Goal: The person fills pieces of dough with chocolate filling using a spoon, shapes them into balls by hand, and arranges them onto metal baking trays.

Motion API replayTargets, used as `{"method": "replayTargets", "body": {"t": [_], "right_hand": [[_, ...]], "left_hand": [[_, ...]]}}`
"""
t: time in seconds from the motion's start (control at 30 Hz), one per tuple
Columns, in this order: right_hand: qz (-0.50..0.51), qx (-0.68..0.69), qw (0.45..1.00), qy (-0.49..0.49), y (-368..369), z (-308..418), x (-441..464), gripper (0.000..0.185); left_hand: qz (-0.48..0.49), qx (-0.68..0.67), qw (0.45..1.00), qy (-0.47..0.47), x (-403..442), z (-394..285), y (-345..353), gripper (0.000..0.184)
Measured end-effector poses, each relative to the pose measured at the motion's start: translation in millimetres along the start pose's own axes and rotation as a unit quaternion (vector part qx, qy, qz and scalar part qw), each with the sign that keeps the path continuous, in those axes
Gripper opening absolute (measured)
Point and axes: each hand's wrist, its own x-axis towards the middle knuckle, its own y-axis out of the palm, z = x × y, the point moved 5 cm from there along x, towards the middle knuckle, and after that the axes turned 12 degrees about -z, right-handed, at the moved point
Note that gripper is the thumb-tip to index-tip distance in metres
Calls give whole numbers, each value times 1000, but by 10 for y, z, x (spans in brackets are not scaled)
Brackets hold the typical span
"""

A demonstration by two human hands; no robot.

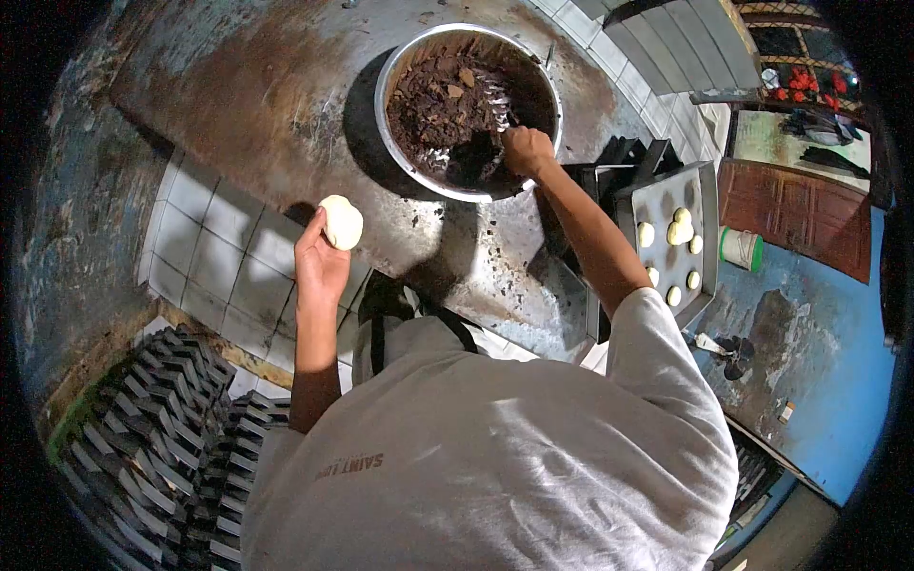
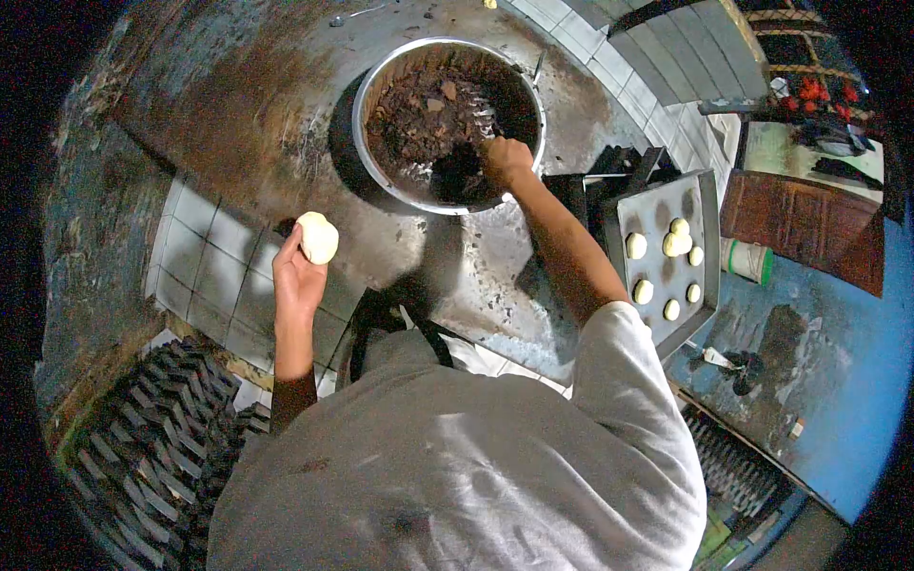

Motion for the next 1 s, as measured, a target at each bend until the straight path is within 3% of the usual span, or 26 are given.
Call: {"method": "replayTargets", "body": {"t": [0.13, 0.17, 0.2, 0.33, 0.43, 0.53, 0.6, 0.67, 0.73, 0.8, 0.9, 0.93, 1.0], "right_hand": [[3, 112, 993, -36, -297, -116, -109, 14], [74, 322, 944, 5, -481, -94, -276, 12], [140, 516, 844, 43, -672, -33, -468, 11], [159, 656, 738, 24, -1274, 123, -1324, 17], [32, 676, 737, 2, -1468, 124, -1883, 16], [-80, 624, 774, 73, -1401, -7, -2373, 17], [-167, 645, 736, 117, -1059, -115, -2665, 21], [-195, 674, 692, 170, -714, -201, -3047, 22], [-213, 663, 687, 206, -338, -264, -3508, 22], [-186, 654, 684, 265, -16, -237, -4023, 19], [-222, 740, 538, 339, 714, -301, -4652, 13], [-224, 743, 533, 336, 939, -394, -4764, 13], [-177, 607, 680, 372, 1288, -557, -4954, 19]], "left_hand": [[23, 5, 1000, -2, -67, 121, 215, 28], [47, -20, 999, -20, -122, 175, 331, 27], [71, -44, 996, -37, -183, 240, 457, 27], [125, -25, 989, -70, -486, 659, 984, 26], [181, 10, 977, -113, -793, 1135, 1315, 29], [202, 27, 965, -163, -1214, 1582, 1527, 29], [222, 24, 958, -179, -1358, 1882, 1525, 30], [234, 29, 952, -194, -1541, 2157, 1518, 30], [244, 32, 948, -204, -1686, 2388, 1463, 31], [299, -52, 917, -260, -1821, 2526, 1426, 33], [335, -56, 899, -279, -2016, 2714, 1464, 35], [353, -59, 887, -291, -2095, 2776, 1462, 36], [341, -31, 892, -294, -2215, 2939, 1419, 43]]}}
